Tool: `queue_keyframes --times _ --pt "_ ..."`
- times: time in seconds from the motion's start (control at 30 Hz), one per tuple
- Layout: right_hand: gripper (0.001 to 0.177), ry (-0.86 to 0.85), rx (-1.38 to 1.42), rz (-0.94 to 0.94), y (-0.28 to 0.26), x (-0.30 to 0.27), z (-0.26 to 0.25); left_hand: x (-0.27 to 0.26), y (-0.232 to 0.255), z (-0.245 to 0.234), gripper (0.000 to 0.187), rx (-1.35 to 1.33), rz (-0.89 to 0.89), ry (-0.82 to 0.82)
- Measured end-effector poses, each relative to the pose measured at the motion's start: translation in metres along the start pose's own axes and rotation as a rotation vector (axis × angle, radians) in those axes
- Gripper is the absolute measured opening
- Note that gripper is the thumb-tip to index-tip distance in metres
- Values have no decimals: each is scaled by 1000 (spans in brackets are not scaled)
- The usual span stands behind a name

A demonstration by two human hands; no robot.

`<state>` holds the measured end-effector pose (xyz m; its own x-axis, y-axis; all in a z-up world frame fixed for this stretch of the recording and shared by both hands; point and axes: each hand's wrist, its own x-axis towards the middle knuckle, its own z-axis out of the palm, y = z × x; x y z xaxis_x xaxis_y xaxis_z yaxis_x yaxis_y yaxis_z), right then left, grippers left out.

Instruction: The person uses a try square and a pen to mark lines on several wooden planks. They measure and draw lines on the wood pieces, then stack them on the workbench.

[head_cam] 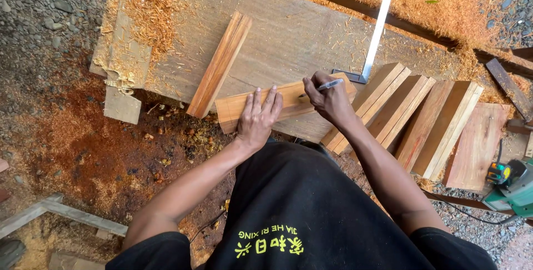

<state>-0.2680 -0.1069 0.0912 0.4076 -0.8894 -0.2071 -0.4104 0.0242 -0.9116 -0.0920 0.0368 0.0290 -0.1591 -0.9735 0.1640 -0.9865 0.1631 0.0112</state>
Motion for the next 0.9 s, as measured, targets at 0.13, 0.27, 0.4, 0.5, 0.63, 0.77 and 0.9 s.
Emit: queue_keyframes --times 0.13,0.27,0.4,0.5,0.63,0.77,0.9 --pt "33 182 -510 -284 -3 -7 -19 2 1 -5 55 -121 -83 -91" --pt "31 544 -323 -190 -3 -32 -48 1 3 51 66 -435 -420 -169" --pt "34 661 -205 -190 69 -76 -91 3 -4 126 57 -561 -703 -219" --pt "37 690 -189 -94 93 -126 -111 -9 -23 144 71 -464 -859 -304" --pt "34 683 -339 36 139 -180 -129 -33 -56 154 66 -463 -960 -283" --pt "41 700 -218 114 183 -207 -140 -28 -69 173 74 -321 -894 -324" --pt "46 692 -156 169 212 -226 -158 31 25 67 111 -101 -840 -181"
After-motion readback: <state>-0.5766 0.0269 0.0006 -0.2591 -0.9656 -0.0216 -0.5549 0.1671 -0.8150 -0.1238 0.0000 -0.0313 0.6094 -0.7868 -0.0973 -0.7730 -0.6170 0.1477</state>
